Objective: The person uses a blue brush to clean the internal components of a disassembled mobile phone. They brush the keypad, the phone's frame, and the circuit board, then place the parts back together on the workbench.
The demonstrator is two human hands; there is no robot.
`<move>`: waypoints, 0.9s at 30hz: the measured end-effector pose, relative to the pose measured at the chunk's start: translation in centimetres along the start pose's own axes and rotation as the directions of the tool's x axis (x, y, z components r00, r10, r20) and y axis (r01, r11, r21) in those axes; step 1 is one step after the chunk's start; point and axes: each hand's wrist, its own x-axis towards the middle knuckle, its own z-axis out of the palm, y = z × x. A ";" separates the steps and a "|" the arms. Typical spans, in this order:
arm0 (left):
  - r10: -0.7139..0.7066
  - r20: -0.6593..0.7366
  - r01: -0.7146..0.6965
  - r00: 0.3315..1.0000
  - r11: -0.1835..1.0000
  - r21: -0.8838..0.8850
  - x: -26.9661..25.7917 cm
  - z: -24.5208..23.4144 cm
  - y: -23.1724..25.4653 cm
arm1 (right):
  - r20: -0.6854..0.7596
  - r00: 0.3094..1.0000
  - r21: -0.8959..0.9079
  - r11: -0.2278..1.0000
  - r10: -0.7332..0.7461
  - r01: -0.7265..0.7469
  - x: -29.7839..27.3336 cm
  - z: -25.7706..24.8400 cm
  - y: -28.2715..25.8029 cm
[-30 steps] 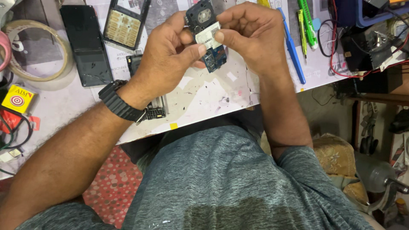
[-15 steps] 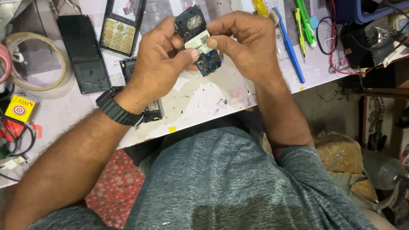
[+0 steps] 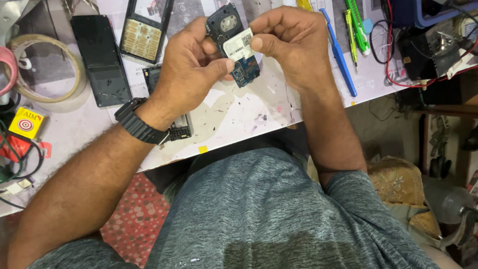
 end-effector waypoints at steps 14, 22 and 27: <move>0.002 -0.015 -0.002 1.000 1.000 -0.011 0.0 0.1 -0.2 | -0.049 0.998 -0.276 0.961 -0.040 0.025 0.0 0.4 0.4; -0.024 -0.023 0.024 0.999 1.000 -0.019 0.1 0.0 -0.3 | -0.072 0.995 -0.334 0.942 -0.070 0.042 -0.2 0.7 0.6; -0.049 -0.043 0.050 0.998 0.998 0.026 0.1 0.1 0.1 | -0.097 0.990 -0.413 0.909 -0.100 0.051 -0.3 1.2 0.3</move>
